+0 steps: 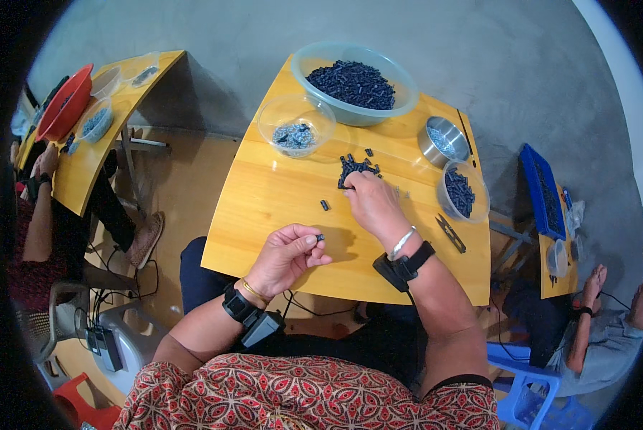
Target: Assembling small black plastic/rubber industrial components by hand at a workstation.
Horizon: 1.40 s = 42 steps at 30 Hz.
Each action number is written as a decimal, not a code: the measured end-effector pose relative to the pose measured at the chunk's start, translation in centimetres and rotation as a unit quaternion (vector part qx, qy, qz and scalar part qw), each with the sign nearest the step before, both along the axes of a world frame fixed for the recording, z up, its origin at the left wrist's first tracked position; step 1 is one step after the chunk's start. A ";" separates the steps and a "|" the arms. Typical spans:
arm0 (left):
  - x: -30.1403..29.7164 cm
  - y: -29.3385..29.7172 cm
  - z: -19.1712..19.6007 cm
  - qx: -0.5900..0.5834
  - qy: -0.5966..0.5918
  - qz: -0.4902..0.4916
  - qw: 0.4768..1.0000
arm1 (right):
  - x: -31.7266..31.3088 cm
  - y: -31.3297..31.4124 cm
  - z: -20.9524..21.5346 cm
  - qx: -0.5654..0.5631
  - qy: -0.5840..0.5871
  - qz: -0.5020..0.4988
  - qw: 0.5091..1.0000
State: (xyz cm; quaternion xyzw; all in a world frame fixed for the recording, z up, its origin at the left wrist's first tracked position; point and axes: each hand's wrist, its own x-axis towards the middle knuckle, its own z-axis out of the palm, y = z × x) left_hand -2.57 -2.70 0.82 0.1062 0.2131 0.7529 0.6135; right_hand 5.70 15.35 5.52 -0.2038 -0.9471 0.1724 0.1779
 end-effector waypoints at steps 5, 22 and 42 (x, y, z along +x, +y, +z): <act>0.0 0.0 -0.2 0.009 -0.006 -0.008 1.000 | -0.8 0.2 -0.4 0.028 -0.070 -0.012 0.997; 0.1 0.2 -0.2 0.024 -0.002 0.005 1.000 | 4.6 -5.2 0.6 -0.640 0.167 0.059 0.748; 0.8 0.2 0.1 -0.008 0.087 0.027 0.996 | 4.9 -6.0 -0.3 -0.689 0.180 0.092 0.696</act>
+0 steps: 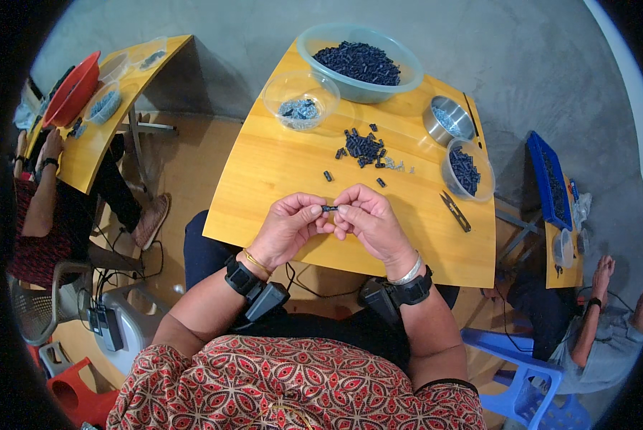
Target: Assembling small black plastic/rubber industrial components by hand at a workstation.
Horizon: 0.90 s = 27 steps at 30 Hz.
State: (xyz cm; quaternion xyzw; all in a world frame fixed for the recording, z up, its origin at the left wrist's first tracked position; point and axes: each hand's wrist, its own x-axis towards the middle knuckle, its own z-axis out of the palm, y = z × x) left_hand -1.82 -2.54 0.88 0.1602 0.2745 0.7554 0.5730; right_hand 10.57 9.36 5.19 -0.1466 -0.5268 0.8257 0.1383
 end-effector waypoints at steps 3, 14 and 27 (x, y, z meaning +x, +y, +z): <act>-0.1 0.0 0.0 -0.003 0.001 -0.005 1.000 | 0.1 0.0 0.1 0.045 -0.008 0.000 0.999; -0.2 -0.1 0.1 -0.014 0.025 -0.034 0.999 | 0.4 0.0 0.2 0.226 -0.019 0.004 0.974; 0.0 0.2 0.0 -0.020 0.037 -0.015 0.999 | 0.0 -1.1 0.0 0.280 -0.003 -0.062 0.958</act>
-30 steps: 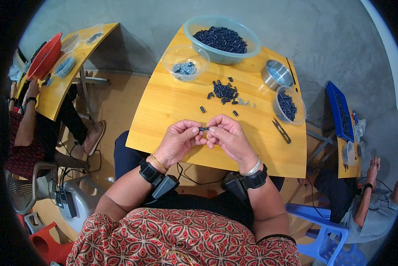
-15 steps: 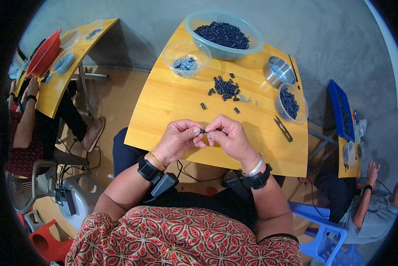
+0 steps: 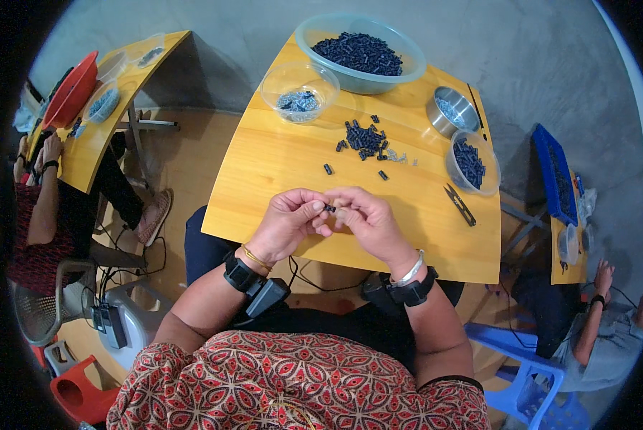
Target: Assembling small black plastic/rubber industrial components by hand at a workstation.
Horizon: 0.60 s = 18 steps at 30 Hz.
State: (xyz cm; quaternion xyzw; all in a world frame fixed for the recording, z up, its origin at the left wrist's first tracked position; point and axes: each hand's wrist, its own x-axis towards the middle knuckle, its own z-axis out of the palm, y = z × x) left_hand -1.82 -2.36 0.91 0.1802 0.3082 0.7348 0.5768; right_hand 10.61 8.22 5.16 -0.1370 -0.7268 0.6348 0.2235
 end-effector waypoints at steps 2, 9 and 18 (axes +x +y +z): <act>0.0 0.1 -0.5 0.022 -0.010 0.002 1.000 | 0.5 0.3 0.1 -0.050 0.003 -0.014 0.999; 0.5 0.0 0.0 -0.001 0.082 0.013 0.997 | 1.1 0.2 -0.3 0.081 -0.103 -0.022 0.991; 1.4 0.2 0.8 -0.043 0.144 0.034 0.988 | 1.3 -0.6 -1.5 0.206 -0.046 -0.089 0.973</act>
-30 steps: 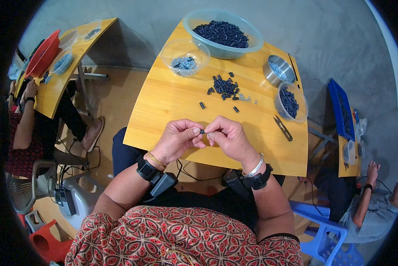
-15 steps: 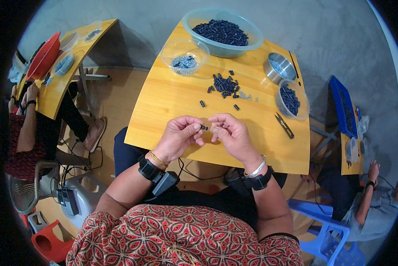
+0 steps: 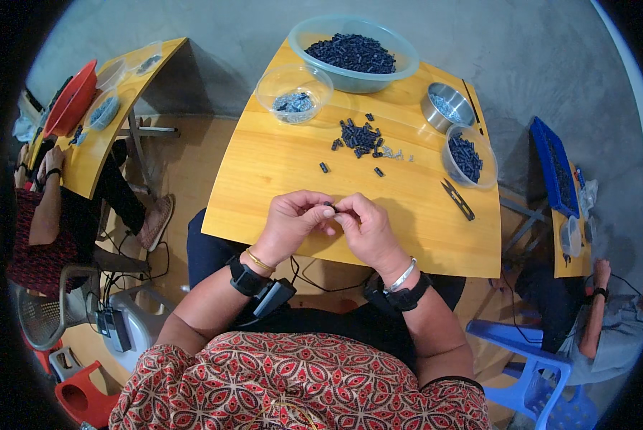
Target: Assembling small black plastic/rubber industrial components by hand at a workstation.
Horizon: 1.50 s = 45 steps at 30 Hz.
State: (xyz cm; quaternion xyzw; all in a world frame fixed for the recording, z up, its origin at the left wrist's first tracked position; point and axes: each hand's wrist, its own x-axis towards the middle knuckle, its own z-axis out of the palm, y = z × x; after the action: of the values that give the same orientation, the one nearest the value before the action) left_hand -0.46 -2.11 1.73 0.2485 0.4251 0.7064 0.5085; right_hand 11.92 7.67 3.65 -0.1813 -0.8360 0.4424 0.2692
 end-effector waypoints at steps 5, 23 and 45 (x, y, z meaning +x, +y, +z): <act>0.2 0.6 -0.6 0.033 0.471 0.102 0.875 | 0.2 0.3 -1.3 0.102 -0.015 -0.030 0.994; 0.6 1.3 -0.4 0.026 0.663 0.091 0.743 | -0.5 1.7 0.1 -0.004 -0.018 -0.139 0.990; 0.6 1.6 -0.5 0.020 0.618 0.088 0.781 | 2.2 -1.6 1.0 0.294 -0.123 -0.038 0.947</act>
State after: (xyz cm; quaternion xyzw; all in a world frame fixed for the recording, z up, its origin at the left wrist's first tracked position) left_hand 0.16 -0.55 1.22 0.6035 0.6540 0.4511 0.0677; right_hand 14.15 6.08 4.61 -0.1788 -0.9482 0.1403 0.2222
